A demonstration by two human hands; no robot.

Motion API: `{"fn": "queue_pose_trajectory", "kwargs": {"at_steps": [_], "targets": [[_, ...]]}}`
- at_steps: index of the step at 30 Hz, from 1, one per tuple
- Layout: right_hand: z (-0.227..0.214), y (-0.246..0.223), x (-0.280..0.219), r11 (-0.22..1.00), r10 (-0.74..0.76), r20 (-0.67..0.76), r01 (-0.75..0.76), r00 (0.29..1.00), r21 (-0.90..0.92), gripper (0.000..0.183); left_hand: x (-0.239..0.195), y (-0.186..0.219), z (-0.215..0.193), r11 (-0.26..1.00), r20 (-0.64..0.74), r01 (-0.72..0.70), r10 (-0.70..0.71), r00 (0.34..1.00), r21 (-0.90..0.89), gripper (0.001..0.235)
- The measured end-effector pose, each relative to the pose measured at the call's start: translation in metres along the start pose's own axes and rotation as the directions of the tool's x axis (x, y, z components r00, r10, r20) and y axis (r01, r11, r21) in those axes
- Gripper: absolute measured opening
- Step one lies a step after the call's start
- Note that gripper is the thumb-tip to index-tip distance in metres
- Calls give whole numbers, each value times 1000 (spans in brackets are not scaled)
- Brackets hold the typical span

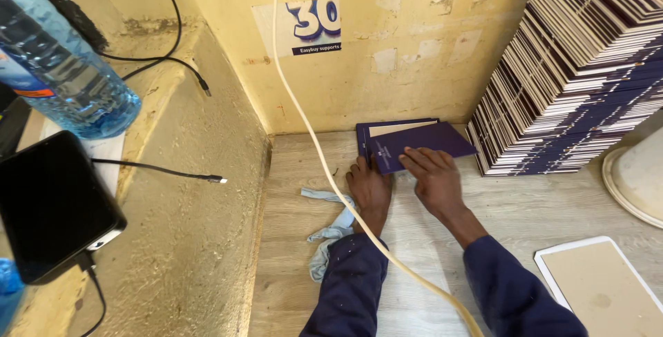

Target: The person repeatedly places a white rectangular cover onto a blue book, presses the edges, and stacks the assembled unit on the table. The person handles multiple identical covers and books one at a time, building a small stack of finished items.

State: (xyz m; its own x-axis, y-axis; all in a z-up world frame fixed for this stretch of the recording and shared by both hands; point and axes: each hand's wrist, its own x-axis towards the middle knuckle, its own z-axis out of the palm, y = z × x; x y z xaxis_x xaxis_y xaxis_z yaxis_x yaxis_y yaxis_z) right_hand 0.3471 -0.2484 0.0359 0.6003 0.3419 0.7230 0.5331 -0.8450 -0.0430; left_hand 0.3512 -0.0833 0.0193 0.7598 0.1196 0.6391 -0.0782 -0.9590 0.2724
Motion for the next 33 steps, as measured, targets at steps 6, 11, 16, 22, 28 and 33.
{"fn": "queue_pose_trajectory", "kwargs": {"at_steps": [6,11,16,22,28,33], "targets": [[31,5,6,992,31,307,9,951,-127,57,-13,-3,13,1000,8,22,-22,1000,23,38],[36,4,9,996,51,382,-21,923,-83,59,-20,-6,9,999,18,17,-16,1000,-52,37],[37,5,16,996,77,479,-47,874,-75,64,-33,-8,2,987,4,0,0,1000,-160,31],[35,5,32,996,73,537,-92,841,8,63,-31,-17,0,913,-56,103,-136,989,-395,24],[-1,32,9,923,337,179,-362,924,130,97,-28,-25,4,922,110,246,-223,969,-300,59],[18,43,-34,842,525,182,-538,831,28,86,-22,-21,-13,945,201,227,-181,963,-235,45]]}}
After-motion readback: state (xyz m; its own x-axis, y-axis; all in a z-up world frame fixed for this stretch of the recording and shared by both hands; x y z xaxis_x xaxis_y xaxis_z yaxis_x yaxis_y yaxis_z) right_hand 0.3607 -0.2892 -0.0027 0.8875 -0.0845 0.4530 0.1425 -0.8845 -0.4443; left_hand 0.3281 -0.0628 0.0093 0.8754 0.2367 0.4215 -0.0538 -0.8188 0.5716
